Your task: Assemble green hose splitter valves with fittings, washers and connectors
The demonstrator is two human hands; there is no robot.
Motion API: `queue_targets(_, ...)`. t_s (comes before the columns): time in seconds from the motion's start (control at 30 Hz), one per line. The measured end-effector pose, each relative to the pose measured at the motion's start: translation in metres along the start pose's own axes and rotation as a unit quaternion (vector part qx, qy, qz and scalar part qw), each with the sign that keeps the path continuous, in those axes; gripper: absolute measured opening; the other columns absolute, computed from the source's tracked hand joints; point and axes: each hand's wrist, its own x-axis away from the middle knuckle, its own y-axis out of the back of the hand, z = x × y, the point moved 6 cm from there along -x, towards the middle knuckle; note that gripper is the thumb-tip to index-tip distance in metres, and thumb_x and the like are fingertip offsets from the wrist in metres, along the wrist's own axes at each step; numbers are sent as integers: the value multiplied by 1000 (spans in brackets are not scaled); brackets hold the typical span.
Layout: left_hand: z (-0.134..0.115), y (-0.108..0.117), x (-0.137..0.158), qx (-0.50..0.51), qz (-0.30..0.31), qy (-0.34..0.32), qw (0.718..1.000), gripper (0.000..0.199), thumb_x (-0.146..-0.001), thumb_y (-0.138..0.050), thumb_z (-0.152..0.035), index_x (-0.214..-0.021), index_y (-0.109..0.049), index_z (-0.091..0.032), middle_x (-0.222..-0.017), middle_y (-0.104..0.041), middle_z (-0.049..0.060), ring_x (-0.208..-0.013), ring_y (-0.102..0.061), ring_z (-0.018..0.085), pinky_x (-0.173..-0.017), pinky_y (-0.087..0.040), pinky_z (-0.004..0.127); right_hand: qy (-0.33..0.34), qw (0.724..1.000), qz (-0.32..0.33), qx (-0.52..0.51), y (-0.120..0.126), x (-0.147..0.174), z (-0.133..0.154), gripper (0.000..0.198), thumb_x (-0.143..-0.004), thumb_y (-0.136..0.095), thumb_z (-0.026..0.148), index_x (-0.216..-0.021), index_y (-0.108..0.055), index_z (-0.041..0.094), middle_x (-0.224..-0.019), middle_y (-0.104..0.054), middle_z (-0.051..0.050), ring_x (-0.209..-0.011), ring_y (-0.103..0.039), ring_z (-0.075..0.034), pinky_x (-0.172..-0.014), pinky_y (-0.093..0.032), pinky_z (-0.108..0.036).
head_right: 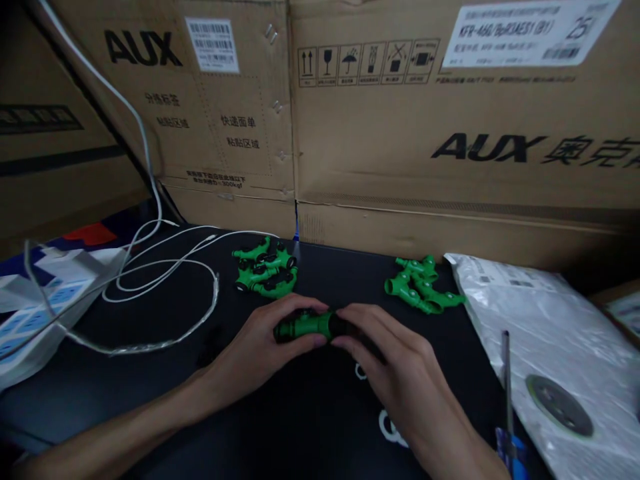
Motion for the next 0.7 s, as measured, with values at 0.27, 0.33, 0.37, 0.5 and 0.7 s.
queue_targets(0.27,1,4,-4,-5,5,-25,1000,32,-87,-77,-24,-119,-70,-25,-117,-75,5,-110,-70,22,-100,-52,37,38,998,31,30,-8,7,2,27,-98,-61,23,-122,-73,22,-122,-74,-7,-103,-76,-19,-91,-65,-27)
queue_targets(0.33,1,4,-4,1,10,-26,1000,33,-88,-76,-25,-120,-70,-25,-118,-75,5,-110,-70,22,-101,-52,38,41,998,27,30,-7,7,1,30,-99,-60,23,-127,-70,23,-121,-75,-7,-103,-76,-19,-92,-64,-28)
queue_targets(0.37,2,4,-5,3,13,-25,1000,33,-88,-76,-25,-121,-70,-25,-118,-75,5,-111,-70,22,-101,-52,38,43,998,22,36,-6,7,1,30,-100,-60,24,-129,-68,22,-118,-76,-7,-99,-77,-18,-90,-65,-28)
queue_targets(0.5,1,3,-4,13,16,-27,999,34,-89,-76,-24,-122,-70,-25,-120,-74,4,-112,-69,21,-101,-51,35,44,996,19,70,-3,5,6,28,-104,-53,37,-121,-66,18,-101,-79,-7,-76,-78,-15,-69,-64,-21)
queue_targets(0.7,2,3,-4,20,14,-26,999,35,-88,-77,-22,-122,-70,-26,-119,-75,2,-111,-70,19,-101,-51,33,5,994,42,104,5,2,8,40,-108,-39,44,-103,-70,18,-80,-75,-4,-59,-71,-13,-56,-57,-23)
